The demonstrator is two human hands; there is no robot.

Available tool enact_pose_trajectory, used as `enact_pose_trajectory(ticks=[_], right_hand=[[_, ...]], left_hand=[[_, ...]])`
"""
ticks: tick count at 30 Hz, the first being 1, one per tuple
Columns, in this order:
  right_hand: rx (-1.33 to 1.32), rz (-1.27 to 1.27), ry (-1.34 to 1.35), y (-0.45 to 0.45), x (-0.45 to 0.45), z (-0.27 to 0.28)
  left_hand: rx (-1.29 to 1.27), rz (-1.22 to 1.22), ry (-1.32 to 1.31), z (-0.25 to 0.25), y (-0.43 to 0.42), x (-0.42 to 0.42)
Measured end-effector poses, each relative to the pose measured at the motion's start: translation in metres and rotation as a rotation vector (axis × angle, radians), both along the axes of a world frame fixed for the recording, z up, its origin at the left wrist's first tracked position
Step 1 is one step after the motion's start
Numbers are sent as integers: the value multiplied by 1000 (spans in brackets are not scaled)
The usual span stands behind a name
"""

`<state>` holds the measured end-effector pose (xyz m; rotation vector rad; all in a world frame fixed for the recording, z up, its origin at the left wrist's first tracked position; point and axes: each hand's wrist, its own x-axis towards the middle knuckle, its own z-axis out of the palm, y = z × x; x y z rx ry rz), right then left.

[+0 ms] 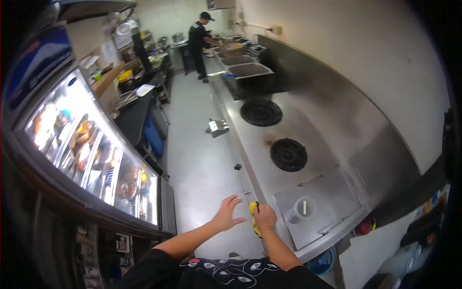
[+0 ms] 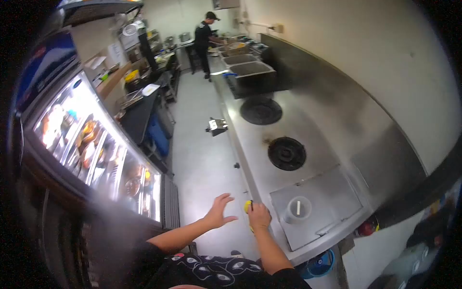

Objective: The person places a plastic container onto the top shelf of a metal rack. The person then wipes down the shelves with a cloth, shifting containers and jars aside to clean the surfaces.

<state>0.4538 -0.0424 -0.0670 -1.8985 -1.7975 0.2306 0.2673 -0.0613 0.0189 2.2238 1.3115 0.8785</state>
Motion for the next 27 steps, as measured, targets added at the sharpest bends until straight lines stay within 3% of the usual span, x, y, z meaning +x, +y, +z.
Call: enact_pose_trajectory(ticks=[6, 10, 14, 20, 23, 27], right_hand=[[149, 38, -25, 3, -3, -13], [-79, 77, -10, 9, 2, -8], [69, 70, -107, 9, 1, -14], [19, 203, -32, -34, -76, 10], [-23, 273, -62, -61, -126, 1], [26, 394, 18, -98, -164, -23]], left_hand=[[-63, 487, 56, -38, -121, -130], [-46, 759, -3, -43, -205, -163], [32, 958, -92, -37, -285, -194], [226, 1349, -2, 42, -420, -255], [392, 1569, 48, 116, -491, -293], [871, 1727, 632, 251, -565, -360]])
